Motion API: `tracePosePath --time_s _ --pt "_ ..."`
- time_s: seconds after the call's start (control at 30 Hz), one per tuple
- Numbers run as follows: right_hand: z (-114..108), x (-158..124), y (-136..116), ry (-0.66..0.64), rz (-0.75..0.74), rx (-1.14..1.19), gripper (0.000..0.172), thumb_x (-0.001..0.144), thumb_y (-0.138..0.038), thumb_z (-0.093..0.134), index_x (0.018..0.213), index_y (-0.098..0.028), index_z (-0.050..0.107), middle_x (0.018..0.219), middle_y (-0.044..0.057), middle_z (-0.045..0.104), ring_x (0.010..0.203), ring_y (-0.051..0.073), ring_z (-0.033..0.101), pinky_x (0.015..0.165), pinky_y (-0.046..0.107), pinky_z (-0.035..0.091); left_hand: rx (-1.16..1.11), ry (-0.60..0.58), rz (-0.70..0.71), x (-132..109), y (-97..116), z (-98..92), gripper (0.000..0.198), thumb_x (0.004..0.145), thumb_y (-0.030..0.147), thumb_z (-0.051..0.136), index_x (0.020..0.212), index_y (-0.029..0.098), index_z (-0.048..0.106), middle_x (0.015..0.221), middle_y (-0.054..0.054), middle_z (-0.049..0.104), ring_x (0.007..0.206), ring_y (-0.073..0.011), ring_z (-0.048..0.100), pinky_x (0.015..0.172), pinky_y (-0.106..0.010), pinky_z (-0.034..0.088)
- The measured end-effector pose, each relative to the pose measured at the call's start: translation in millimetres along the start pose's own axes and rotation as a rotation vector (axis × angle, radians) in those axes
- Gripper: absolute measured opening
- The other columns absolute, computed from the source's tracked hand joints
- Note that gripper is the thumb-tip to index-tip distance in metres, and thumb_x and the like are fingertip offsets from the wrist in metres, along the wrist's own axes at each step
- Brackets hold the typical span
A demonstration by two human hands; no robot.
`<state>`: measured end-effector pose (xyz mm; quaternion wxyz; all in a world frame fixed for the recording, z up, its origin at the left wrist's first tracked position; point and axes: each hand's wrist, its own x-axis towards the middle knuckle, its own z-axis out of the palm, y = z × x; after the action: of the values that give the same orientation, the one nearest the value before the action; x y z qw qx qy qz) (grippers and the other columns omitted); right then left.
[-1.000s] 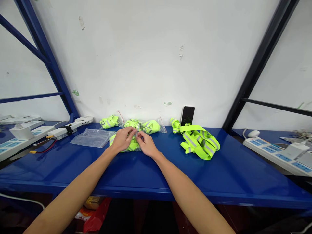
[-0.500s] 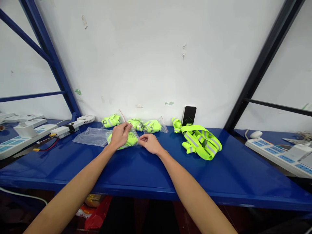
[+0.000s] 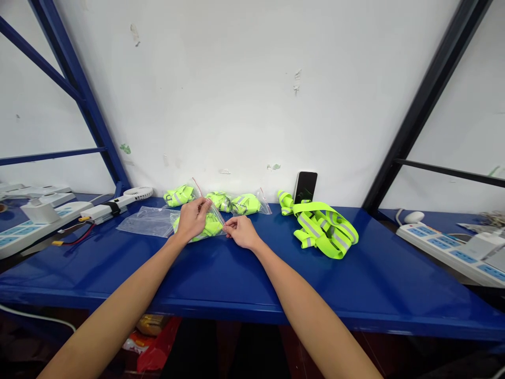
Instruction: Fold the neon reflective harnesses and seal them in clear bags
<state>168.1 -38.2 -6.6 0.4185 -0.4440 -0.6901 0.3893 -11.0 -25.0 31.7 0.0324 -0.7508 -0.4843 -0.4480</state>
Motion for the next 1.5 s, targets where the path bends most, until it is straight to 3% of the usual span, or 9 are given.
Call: tracePosePath --time_s 0.3,0.53,1.5 --pt "3.9 -1.3 1.5 0.019 -0.169 -0.155 0.013 0.082 -0.025 0.053 0.080 -0.016 0.062 0.061 -0.001 0.060 0.053 0.013 0.058 0.056 0.024 0.044 -0.031 0.011 -0.044 2.2 -1.7 0.6 0.034 0.093 0.039 0.037 0.081 0.019 0.062 0.072 -0.003 0.067 0.065 -0.0178 0.059 0.065 -0.028 0.041" --pt "-1.4 -2.2 7.5 0.015 -0.101 -0.089 0.016 0.078 -0.030 0.062 0.080 -0.015 0.066 0.069 0.004 0.068 0.065 0.017 0.065 0.064 0.028 0.050 -0.047 0.035 -0.064 2.3 -4.2 -0.2 0.035 0.093 0.040 0.037 0.081 0.019 0.063 0.073 -0.003 0.068 0.066 -0.0174 0.060 0.065 -0.028 0.041" --pt "-0.7 3.4 12.6 0.011 -0.037 -0.093 0.014 0.076 -0.028 0.061 0.073 -0.016 0.065 0.064 0.003 0.065 0.061 0.015 0.063 0.063 0.027 0.048 -0.054 0.061 -0.017 0.5 -4.8 2.8 0.034 0.093 0.038 0.039 0.078 0.018 0.062 0.069 -0.002 0.065 0.061 -0.0160 0.056 0.060 -0.027 0.036"
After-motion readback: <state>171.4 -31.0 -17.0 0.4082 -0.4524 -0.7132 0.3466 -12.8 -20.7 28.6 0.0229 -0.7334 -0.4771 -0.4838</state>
